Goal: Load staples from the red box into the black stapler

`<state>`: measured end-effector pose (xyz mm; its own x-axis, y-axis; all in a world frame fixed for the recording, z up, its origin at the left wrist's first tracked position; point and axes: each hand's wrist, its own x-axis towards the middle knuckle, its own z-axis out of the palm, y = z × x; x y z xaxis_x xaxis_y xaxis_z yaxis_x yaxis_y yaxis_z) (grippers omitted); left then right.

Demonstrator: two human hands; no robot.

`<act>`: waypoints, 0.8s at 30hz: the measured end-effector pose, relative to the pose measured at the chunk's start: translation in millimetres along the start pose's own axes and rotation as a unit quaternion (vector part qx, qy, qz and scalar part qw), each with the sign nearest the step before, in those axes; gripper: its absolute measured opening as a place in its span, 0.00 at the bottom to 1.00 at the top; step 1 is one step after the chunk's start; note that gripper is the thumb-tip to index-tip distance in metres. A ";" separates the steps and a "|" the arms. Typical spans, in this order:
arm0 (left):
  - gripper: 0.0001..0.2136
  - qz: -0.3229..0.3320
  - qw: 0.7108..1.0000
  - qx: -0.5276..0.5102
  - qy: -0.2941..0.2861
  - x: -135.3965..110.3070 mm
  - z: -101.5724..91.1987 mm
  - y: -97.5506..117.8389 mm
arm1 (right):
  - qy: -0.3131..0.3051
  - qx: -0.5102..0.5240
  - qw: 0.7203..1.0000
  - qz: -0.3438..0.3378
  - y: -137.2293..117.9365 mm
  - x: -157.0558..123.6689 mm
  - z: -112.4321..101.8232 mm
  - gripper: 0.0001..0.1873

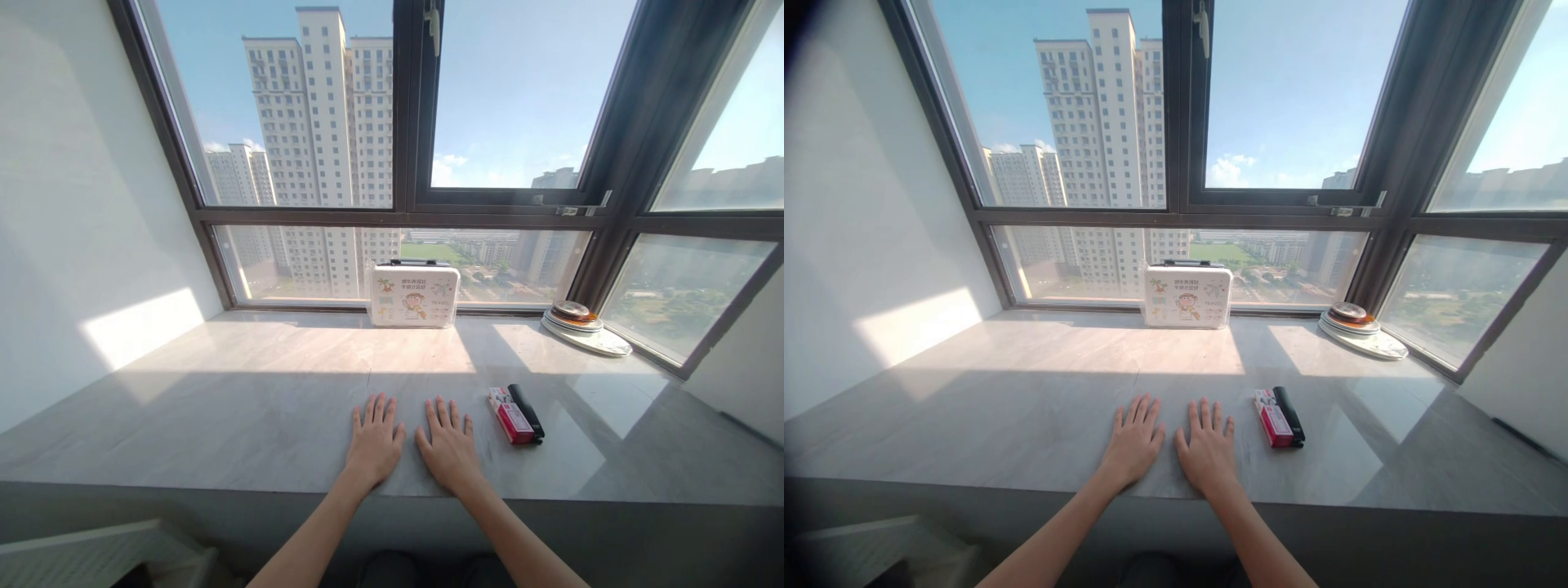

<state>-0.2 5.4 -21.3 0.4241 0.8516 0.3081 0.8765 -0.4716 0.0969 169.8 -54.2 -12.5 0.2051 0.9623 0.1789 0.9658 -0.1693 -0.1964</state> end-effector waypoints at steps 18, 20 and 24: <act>0.25 -0.001 0.999 -0.024 0.021 63.1 28.8 11.4 | 0.042 -0.001 0.999 -0.007 -10.7 75.4 26.4 0.31; 0.24 -0.001 0.999 -0.025 0.023 66.8 30.0 11.4 | 0.048 0.000 0.999 -0.006 -10.2 76.7 27.4 0.31; 0.24 -0.001 0.999 -0.026 0.026 66.3 29.7 11.8 | 0.051 0.000 0.999 -0.001 -11.0 73.0 26.5 0.30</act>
<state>45.0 63.1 -27.8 0.4094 0.8399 0.3563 0.8637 -0.4826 0.1452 169.9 23.6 -22.8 0.2187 0.9360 0.2758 0.9662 -0.1680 -0.1957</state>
